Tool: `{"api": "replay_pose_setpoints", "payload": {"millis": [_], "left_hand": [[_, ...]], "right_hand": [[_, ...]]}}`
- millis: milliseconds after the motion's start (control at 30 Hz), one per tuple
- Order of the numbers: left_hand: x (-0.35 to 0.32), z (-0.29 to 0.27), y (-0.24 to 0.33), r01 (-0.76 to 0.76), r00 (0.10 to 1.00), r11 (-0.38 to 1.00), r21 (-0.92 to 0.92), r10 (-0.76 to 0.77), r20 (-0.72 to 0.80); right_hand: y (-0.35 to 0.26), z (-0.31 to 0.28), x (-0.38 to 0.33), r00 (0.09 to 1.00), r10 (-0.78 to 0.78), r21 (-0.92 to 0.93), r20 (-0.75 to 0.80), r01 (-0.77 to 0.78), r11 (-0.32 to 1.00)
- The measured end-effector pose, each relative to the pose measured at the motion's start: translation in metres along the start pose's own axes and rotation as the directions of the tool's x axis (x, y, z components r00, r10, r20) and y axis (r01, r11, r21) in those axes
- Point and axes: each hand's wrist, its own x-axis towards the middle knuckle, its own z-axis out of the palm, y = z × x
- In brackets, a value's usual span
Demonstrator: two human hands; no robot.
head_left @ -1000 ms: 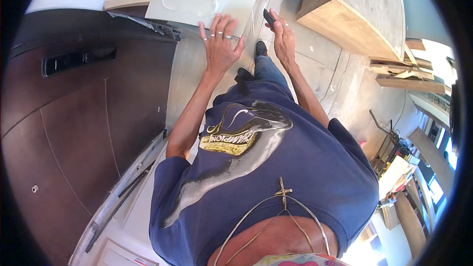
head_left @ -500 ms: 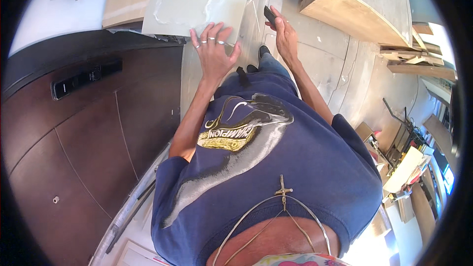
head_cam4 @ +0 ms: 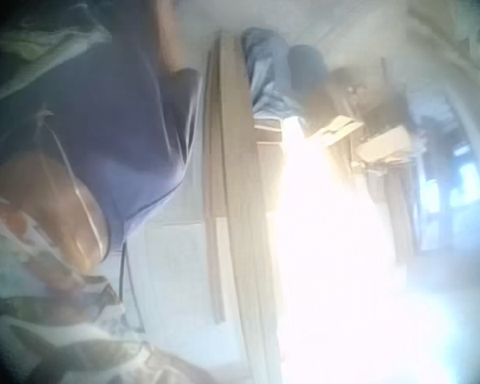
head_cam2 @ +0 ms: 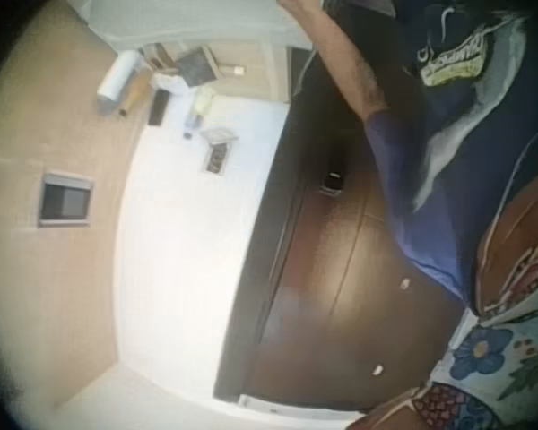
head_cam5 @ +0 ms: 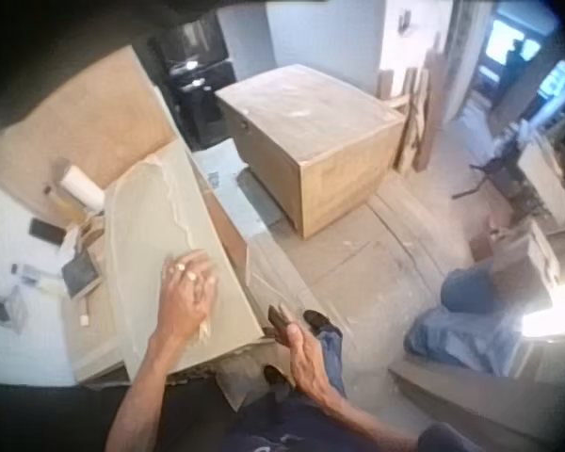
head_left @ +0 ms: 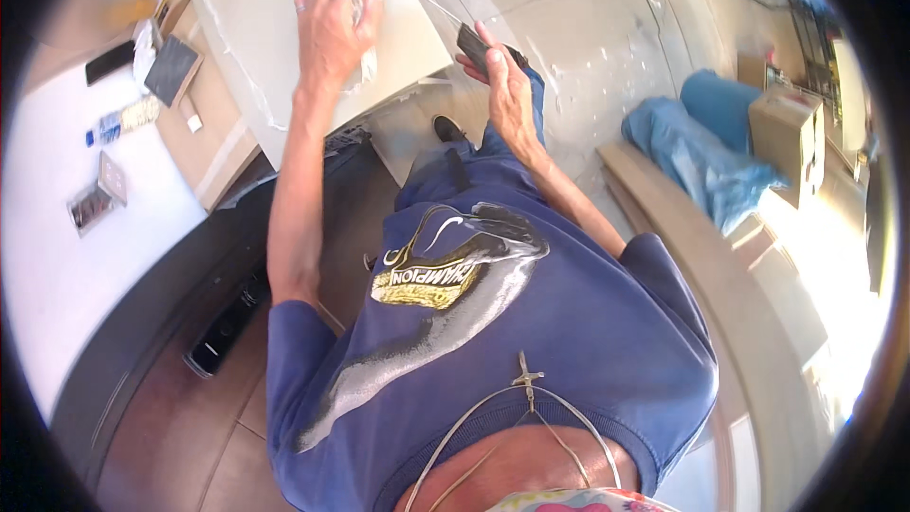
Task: The person applies a white filler to a panel, sands the surface using a sanding block, and uses a utility knife to scrape and trim the edges of the panel.
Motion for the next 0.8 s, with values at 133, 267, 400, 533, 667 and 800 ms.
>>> {"api": "replay_pose_setpoints", "payload": {"millis": [133, 267, 400, 533, 667, 800], "left_hand": [[0.059, 0.019, -0.036, -0.059, 0.989, 0.99, -0.131, 0.077, 0.13], [0.098, 0.04, -0.109, -0.203, 0.974, 0.975, -0.093, 0.211, 0.086], [0.105, 0.065, -0.134, -0.218, 0.971, 0.976, -0.028, 0.219, 0.097], [0.107, 0.068, -0.133, -0.209, 0.97, 0.978, -0.025, 0.211, 0.122], [0.105, 0.064, -0.126, -0.182, 0.975, 0.983, -0.001, 0.18, 0.13], [0.111, 0.058, -0.114, -0.159, 0.982, 0.987, -0.025, 0.161, 0.094]], "right_hand": [[0.02, 0.025, -0.01, 0.968, -0.129, 0.007, -0.213, 0.134, 0.991], [0.025, 0.044, -0.017, 0.928, -0.275, -0.197, -0.251, 0.229, 0.953], [0.019, 0.069, -0.035, 0.928, -0.298, -0.281, -0.224, 0.232, 0.931], [0.023, 0.068, -0.035, 0.933, -0.277, -0.241, -0.23, 0.222, 0.945], [0.017, 0.068, -0.039, 0.955, -0.188, -0.123, -0.228, 0.163, 0.979], [0.014, 0.069, -0.027, 0.957, -0.133, -0.092, -0.257, 0.113, 0.989]]}}
